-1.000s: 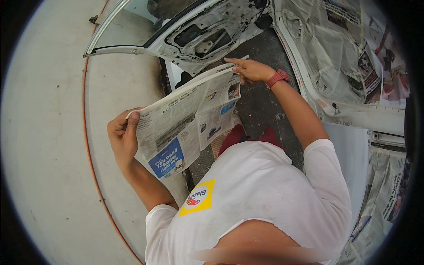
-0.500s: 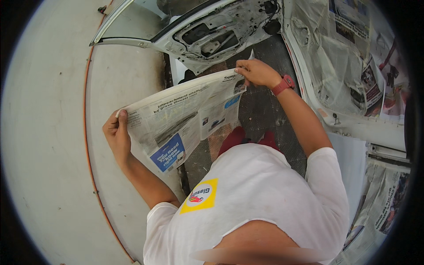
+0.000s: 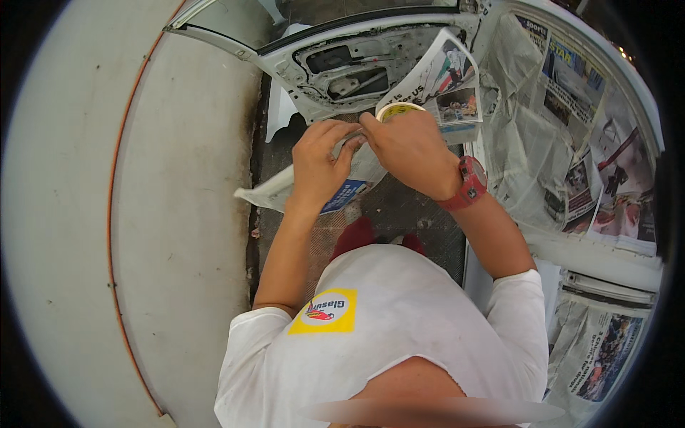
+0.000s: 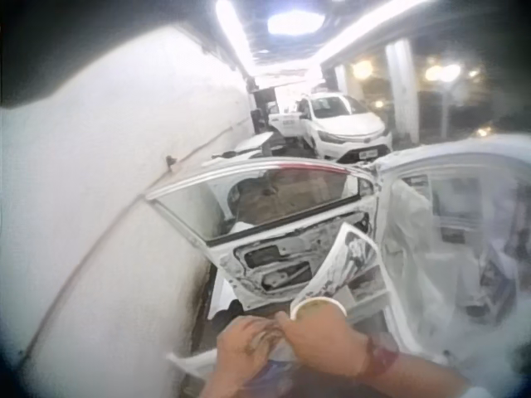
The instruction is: The person covers a white car with newspaper sheets and secures them using masking tape. They work around the vehicle, taping newspaper to the hood, roof, and door areas to protect surfaces during preparation.
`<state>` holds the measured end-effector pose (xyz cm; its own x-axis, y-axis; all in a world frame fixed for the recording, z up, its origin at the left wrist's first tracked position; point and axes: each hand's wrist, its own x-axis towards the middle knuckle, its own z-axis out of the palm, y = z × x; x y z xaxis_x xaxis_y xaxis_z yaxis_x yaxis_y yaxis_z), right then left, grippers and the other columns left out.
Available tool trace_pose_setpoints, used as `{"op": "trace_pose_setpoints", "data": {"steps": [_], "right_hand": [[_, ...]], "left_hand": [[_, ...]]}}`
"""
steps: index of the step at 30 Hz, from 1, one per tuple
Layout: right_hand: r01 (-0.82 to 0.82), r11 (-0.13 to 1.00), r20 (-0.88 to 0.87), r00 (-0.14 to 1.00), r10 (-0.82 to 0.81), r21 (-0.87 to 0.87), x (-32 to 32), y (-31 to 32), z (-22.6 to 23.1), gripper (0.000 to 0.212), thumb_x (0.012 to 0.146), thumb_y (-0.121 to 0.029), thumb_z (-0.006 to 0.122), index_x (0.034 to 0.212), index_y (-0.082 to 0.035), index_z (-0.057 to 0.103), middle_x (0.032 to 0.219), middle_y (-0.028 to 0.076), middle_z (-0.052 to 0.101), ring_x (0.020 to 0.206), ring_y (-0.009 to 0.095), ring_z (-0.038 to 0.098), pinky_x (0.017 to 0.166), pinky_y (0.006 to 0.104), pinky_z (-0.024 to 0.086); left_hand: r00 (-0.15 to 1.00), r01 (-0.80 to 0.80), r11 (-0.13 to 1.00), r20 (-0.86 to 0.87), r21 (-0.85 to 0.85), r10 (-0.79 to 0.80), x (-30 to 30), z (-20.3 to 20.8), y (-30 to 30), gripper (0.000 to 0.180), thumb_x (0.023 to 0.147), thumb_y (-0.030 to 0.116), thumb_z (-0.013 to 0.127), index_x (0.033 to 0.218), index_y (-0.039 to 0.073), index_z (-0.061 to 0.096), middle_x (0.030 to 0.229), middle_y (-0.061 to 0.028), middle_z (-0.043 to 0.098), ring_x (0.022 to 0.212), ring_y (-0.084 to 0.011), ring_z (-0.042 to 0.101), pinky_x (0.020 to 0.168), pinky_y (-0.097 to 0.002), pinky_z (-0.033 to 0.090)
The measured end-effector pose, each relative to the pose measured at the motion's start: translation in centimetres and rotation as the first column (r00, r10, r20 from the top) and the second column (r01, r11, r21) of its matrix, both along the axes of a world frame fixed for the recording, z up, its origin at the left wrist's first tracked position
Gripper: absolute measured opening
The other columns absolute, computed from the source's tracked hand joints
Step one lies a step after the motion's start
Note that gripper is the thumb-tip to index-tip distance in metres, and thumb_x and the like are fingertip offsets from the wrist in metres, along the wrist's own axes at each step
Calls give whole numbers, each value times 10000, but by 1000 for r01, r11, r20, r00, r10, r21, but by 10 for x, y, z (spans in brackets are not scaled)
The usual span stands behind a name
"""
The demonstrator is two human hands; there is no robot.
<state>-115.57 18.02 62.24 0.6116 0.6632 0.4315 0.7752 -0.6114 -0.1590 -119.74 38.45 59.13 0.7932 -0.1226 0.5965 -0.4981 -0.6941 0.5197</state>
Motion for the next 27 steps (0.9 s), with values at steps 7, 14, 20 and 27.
{"op": "trace_pose_setpoints", "data": {"steps": [7,14,20,27], "right_hand": [[58,978,-68,995,-73,-201,5,-53,-2,692,1038,-244,679,1653,-44,434,700,136,704,613,340,707,599,471,549],[246,934,-74,959,-273,-258,45,-126,-29,660,1072,-302,660,1687,-204,442,780,136,743,714,358,734,649,503,553],[173,975,-283,937,-206,-138,49,-122,-43,311,1093,-283,637,1396,-233,681,800,135,741,741,386,718,704,521,544],[150,976,-433,877,-206,-159,47,-118,-29,190,1074,-303,649,1159,-143,705,842,150,771,827,414,749,740,545,561]], "left_hand": [[997,-68,998,36,15,67,7,-11,10,175,867,-38,808,1024,39,814,848,-129,696,772,-303,655,705,-400,516],[992,-125,988,7,90,125,1,-28,35,138,898,-10,816,1025,43,818,811,-123,656,741,-296,603,680,-389,490],[993,-118,986,-6,117,120,-2,-27,41,126,902,-16,811,1017,36,814,803,-122,652,745,-297,601,689,-393,487],[990,-139,984,-18,110,142,-1,-23,47,100,916,-3,811,1013,22,807,837,-127,694,778,-305,644,718,-388,504]]}}
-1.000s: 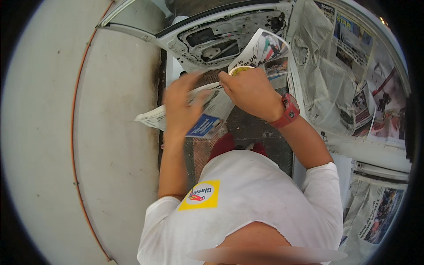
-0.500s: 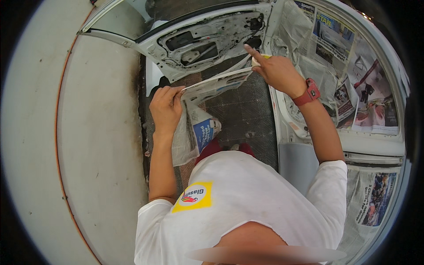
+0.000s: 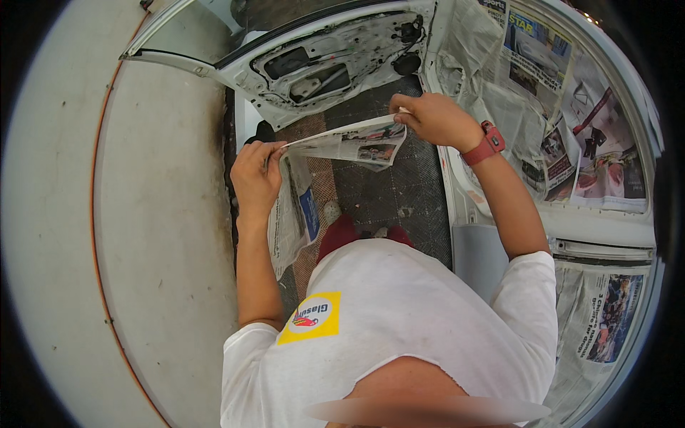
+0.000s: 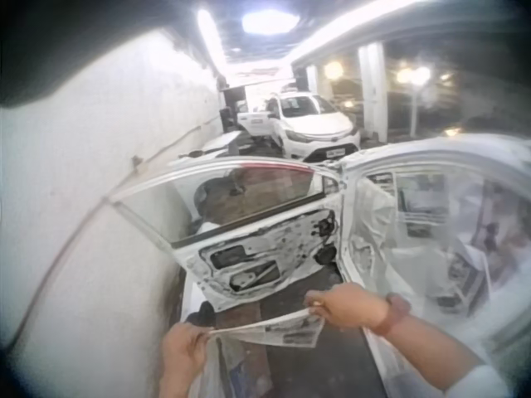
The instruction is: The person covers a white car with newspaper sheets and secures them using masking tape. They work around the vehicle, taping newspaper to the hood, roof, and door areas to protect surfaces during preparation.
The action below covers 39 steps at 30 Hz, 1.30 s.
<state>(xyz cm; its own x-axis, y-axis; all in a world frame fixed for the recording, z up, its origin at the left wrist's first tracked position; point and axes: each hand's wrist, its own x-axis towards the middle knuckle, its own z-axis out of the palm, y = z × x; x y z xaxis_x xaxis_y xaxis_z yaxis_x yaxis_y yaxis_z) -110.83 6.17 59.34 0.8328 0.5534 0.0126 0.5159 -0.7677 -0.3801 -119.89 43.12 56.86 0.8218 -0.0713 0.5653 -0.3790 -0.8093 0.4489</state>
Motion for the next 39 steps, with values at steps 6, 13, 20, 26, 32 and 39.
{"op": "trace_pose_setpoints", "data": {"steps": [6,13,20,26,32,39], "right_hand": [[-5,1000,221,975,11,-26,2,8,15,198,1060,-290,659,1120,-102,676,795,170,748,793,421,743,705,548,565],[-23,981,444,890,108,-193,-12,25,63,164,1042,-237,678,1082,-85,629,694,139,689,686,378,717,605,495,534],[-174,928,456,832,317,-329,-48,49,97,184,912,-115,728,1036,-48,610,642,113,661,599,315,709,558,436,522],[-275,919,431,819,378,-285,-56,77,96,240,871,-86,737,1074,-47,616,657,91,676,601,277,720,561,416,524],[-169,916,374,874,310,-364,-49,44,97,307,954,-185,734,1191,-19,633,683,79,698,623,288,728,578,425,534],[-2,967,197,979,-49,253,-55,10,-8,325,984,-169,733,1287,-102,635,781,124,733,718,254,752,600,393,545]], "left_hand": [[995,4,999,-96,-39,-8,3,-3,11,73,947,29,819,1014,6,801,881,-119,752,805,-247,695,754,-344,530],[972,-4,957,-228,-289,-65,11,-26,17,249,955,41,788,1199,79,826,865,-129,769,749,-239,675,723,-350,526],[990,-142,990,-23,-20,142,16,-41,-4,837,919,62,826,1673,123,468,1022,-184,786,868,-292,735,801,-393,577],[962,272,916,101,-295,-253,14,-21,-86,521,843,28,864,1344,52,723,1055,-169,779,894,-353,741,811,-424,591],[967,254,924,46,-285,-252,18,-3,-92,119,840,46,839,954,66,812,881,-100,766,811,-328,716,738,-427,563],[938,259,898,-129,-355,-322,3,-34,-96,52,865,73,812,917,71,808,848,-90,753,795,-331,709,716,-453,549]]}}
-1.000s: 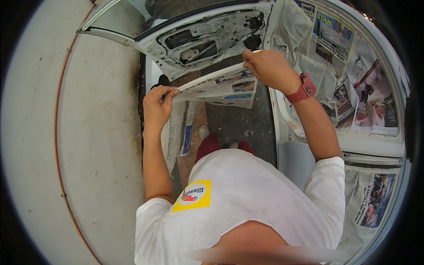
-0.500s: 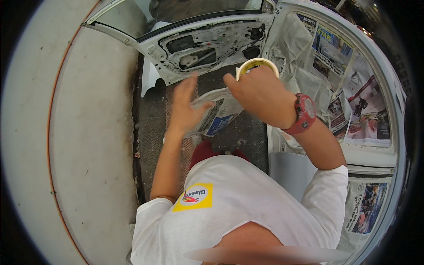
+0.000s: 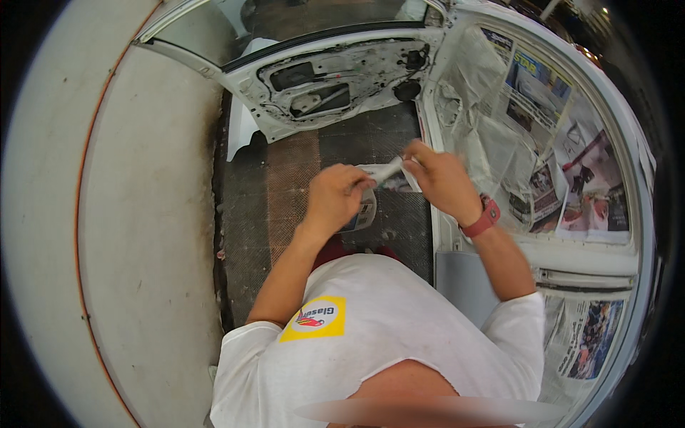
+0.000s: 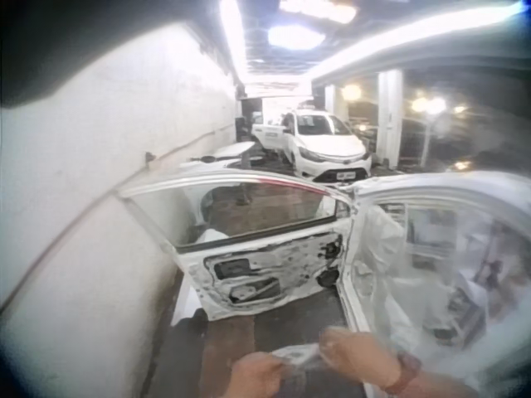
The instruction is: The person covers a white car with newspaper sheets and secures them using masking tape. They work around the vehicle, taping newspaper to the hood, roof, and door areas to protect surfaces during preparation.
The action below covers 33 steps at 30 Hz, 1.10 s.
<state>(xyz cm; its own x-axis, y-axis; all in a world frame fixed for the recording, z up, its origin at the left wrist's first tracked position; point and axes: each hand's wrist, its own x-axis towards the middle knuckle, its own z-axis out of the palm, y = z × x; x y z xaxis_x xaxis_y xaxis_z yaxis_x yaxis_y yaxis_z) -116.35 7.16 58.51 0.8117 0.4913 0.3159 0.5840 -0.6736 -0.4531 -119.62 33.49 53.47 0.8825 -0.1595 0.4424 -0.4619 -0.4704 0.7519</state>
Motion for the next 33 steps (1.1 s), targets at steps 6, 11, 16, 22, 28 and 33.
{"op": "trace_pose_setpoints", "data": {"steps": [6,11,16,22,28,33], "right_hand": [[703,248,-640,710,-294,666,1,-46,-36,447,1047,-251,750,1452,-123,608,971,27,648,810,128,646,693,321,544],[313,847,-182,949,-258,430,-21,12,-21,685,909,-174,880,1528,-102,595,990,71,656,897,223,667,756,387,561],[-3,998,98,995,-3,56,0,60,0,431,838,-149,888,1234,-85,730,972,123,661,916,353,632,769,480,524],[-17,1000,36,999,16,13,58,103,-20,136,878,-47,793,967,-70,693,880,124,601,856,368,611,757,507,488],[241,963,169,951,-259,121,173,124,-10,80,932,-51,767,999,-57,723,941,145,670,911,374,656,798,479,500],[416,878,210,860,-464,236,282,132,23,94,981,-107,785,1038,-39,754,966,149,719,919,357,678,844,410,512]], "left_hand": [[992,0,997,-130,82,10,-17,-33,29,177,930,36,763,1090,87,819,1042,-128,770,979,-357,732,885,-456,578],[995,50,970,-100,238,-26,-14,-37,18,542,921,-53,669,1407,177,742,1215,-107,682,1127,-347,669,985,-461,532],[999,4,948,40,318,-17,4,-31,16,771,851,-90,663,1554,227,649,1106,-102,682,1039,-332,672,936,-466,538],[986,-135,986,-84,101,143,42,-55,40,825,904,-86,677,1661,201,516,1050,-145,709,931,-383,684,876,-513,550],[918,-169,974,-337,149,211,112,-100,115,425,969,59,724,1392,92,741,1142,-189,781,1036,-405,750,873,-490,587],[839,-334,923,-386,193,384,167,-120,198,165,948,144,785,1091,64,806,1032,-169,798,959,-413,765,834,-499,589]]}}
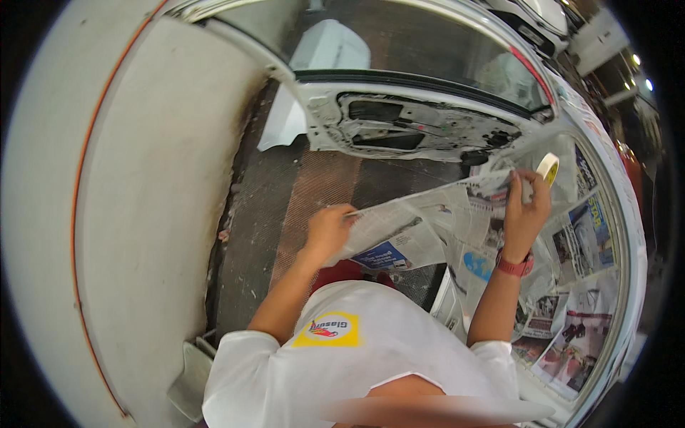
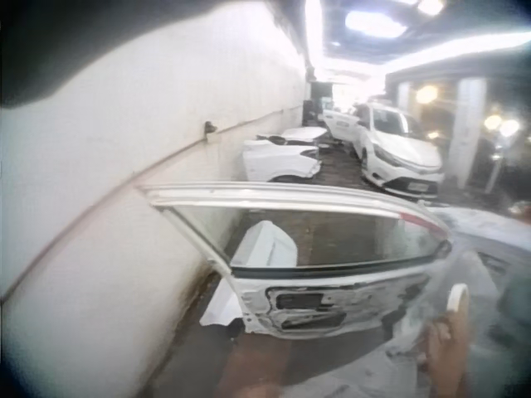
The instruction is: The person covers a white car with newspaper sheets and secures them using masking tape. They work around the vehicle, taping newspaper to the hood, roof, and door areas to protect surfaces during preparation.
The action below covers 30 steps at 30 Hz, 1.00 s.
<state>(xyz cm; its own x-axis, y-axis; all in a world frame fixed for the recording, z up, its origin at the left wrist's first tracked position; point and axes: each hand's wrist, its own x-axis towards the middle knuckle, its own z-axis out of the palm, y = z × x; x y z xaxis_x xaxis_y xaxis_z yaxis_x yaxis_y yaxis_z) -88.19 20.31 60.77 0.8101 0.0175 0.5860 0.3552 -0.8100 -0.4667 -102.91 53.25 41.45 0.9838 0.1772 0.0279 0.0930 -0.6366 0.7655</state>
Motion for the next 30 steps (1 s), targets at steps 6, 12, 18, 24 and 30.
{"op": "trace_pose_setpoints", "data": {"steps": [6,12,18,24,30], "right_hand": [[153,988,101,983,-155,27,80,-5,5,148,970,-153,817,1058,-37,788,962,153,732,916,354,689,859,408,514],[535,811,210,843,-495,-236,117,-8,-25,579,963,-244,818,1465,-14,641,1345,370,613,1220,511,608,1032,593,476],[15,991,-188,981,-40,-134,66,91,-112,492,913,-124,776,1398,-120,695,1438,276,600,1344,502,537,1210,555,394],[153,934,-381,924,-20,323,79,111,-154,178,916,-101,808,1068,-60,724,1006,157,632,1027,389,597,905,483,482],[136,905,-177,982,-68,404,118,98,-134,151,928,-82,802,1056,-51,729,1015,148,652,1020,374,605,901,464,485]], "left_hand": [[983,-149,989,113,22,146,81,31,103,161,953,167,809,1057,46,792,988,-184,793,886,-407,756,804,-472,575],[915,-53,926,389,374,-105,151,143,140,119,938,93,783,1057,95,795,987,-88,769,980,-314,707,1053,-465,509],[861,108,740,310,664,-404,178,221,95,189,876,40,763,1052,105,785,924,-52,731,919,-261,685,1101,-470,513],[872,81,664,270,743,-408,184,248,99,244,875,28,750,1096,118,797,928,-47,727,906,-249,673,1120,-487,502],[889,-19,640,306,768,-341,196,243,122,316,885,-2,749,1184,92,783,946,-74,726,906,-270,669,1133,-515,492]]}}
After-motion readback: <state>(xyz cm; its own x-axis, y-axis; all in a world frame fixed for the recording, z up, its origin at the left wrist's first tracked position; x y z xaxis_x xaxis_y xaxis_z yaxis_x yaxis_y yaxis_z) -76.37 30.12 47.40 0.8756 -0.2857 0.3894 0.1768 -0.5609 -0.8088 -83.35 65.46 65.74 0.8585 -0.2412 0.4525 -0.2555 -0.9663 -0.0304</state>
